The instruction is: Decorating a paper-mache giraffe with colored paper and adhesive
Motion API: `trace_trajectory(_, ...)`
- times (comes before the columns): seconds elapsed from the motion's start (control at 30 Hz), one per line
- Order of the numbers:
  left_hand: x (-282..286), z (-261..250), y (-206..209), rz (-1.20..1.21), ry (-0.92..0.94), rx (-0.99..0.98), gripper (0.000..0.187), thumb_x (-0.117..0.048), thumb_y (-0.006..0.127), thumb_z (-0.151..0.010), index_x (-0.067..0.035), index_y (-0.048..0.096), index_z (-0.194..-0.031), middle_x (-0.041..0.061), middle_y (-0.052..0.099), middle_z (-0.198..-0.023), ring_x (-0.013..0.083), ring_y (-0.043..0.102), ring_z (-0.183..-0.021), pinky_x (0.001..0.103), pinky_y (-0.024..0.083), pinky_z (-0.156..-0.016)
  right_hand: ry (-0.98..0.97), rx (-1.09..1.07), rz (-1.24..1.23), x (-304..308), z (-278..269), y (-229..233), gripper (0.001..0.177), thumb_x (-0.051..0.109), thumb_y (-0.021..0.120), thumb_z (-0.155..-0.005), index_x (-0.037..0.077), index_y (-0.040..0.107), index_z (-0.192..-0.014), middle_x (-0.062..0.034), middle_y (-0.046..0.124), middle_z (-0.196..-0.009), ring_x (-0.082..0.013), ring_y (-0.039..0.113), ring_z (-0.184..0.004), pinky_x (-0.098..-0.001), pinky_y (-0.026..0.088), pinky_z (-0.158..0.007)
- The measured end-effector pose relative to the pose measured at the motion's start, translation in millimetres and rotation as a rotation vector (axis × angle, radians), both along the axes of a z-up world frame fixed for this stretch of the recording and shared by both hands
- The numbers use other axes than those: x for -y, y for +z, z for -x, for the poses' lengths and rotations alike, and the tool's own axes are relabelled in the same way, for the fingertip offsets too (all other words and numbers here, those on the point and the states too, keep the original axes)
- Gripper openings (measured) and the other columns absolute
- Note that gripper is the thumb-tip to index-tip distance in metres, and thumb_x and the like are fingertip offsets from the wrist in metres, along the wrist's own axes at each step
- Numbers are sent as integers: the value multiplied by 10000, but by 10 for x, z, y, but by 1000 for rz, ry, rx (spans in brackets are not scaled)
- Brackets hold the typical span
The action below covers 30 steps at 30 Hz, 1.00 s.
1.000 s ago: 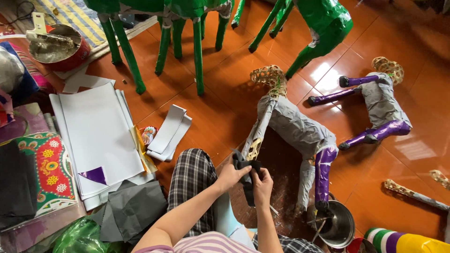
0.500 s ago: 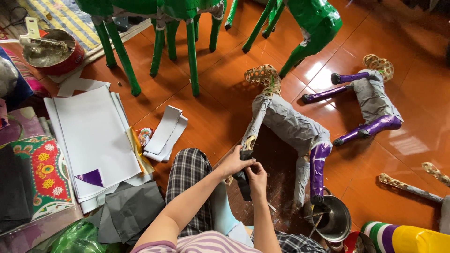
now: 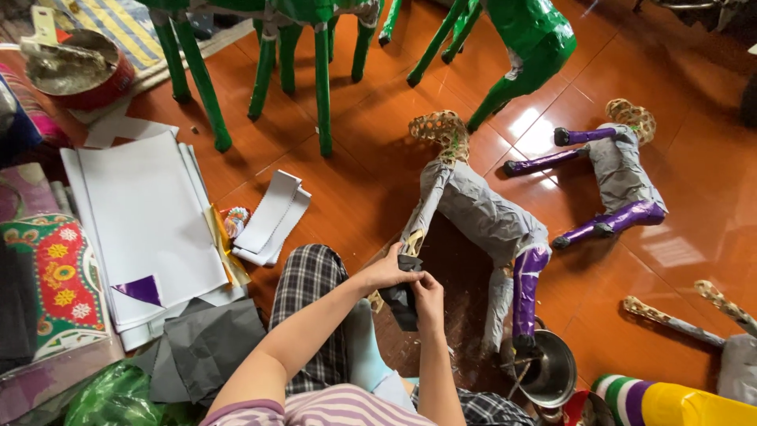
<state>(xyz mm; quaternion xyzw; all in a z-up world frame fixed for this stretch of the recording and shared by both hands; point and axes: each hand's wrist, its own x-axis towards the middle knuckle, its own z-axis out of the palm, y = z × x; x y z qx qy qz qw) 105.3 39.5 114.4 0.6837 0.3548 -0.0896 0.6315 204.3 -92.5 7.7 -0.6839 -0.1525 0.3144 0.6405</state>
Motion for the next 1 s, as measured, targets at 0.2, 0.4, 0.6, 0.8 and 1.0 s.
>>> trace_trajectory(0.2,13,-46,-74,14,-6,-21,1198,-708,769,-635,-221,159,-1544,303,467,-1403,394,473,-1318,427,404,-1088,10,5,-8,-21,-1,45,138,151,672,-921,63,725,-829,-18,668,-737,-93,572,-751,-287,502,-735)
trace_trajectory(0.4,37,-42,-11,-20,-23,-34,1224,-733,745,-633,-210,126,-1551,314,452,-1408,402,458,-1326,434,387,-1105,24,5,-21,-50,91,287,143,134,675,-917,40,719,-819,-20,639,-714,-104,546,-735,-289,496,-724)
trace_trajectory(0.6,66,-64,30,-94,-24,-54,1169,-715,727,-665,-237,123,-1544,296,465,-1402,391,468,-1322,429,386,-1107,10,19,-29,-27,78,251,136,129,684,-906,50,712,-799,-26,649,-688,-99,554,-707,-285,496,-698)
trace_trajectory(0.8,57,-147,-214,-120,45,-21,1223,-726,786,-567,-212,224,-1524,218,388,-1503,315,412,-1383,387,339,-1146,13,23,-39,-50,70,344,130,126,684,-910,45,731,-820,-29,668,-698,-96,558,-708,-298,506,-719)
trace_trajectory(1.0,20,-197,-391,-117,77,7,1301,-726,831,-499,-162,273,-1530,226,362,-1520,348,388,-1393,393,309,-1162,-3,35,-33,6,118,367,138,110,661,-921,22,717,-830,-59,674,-697,-101,568,-719,-309,509,-724)
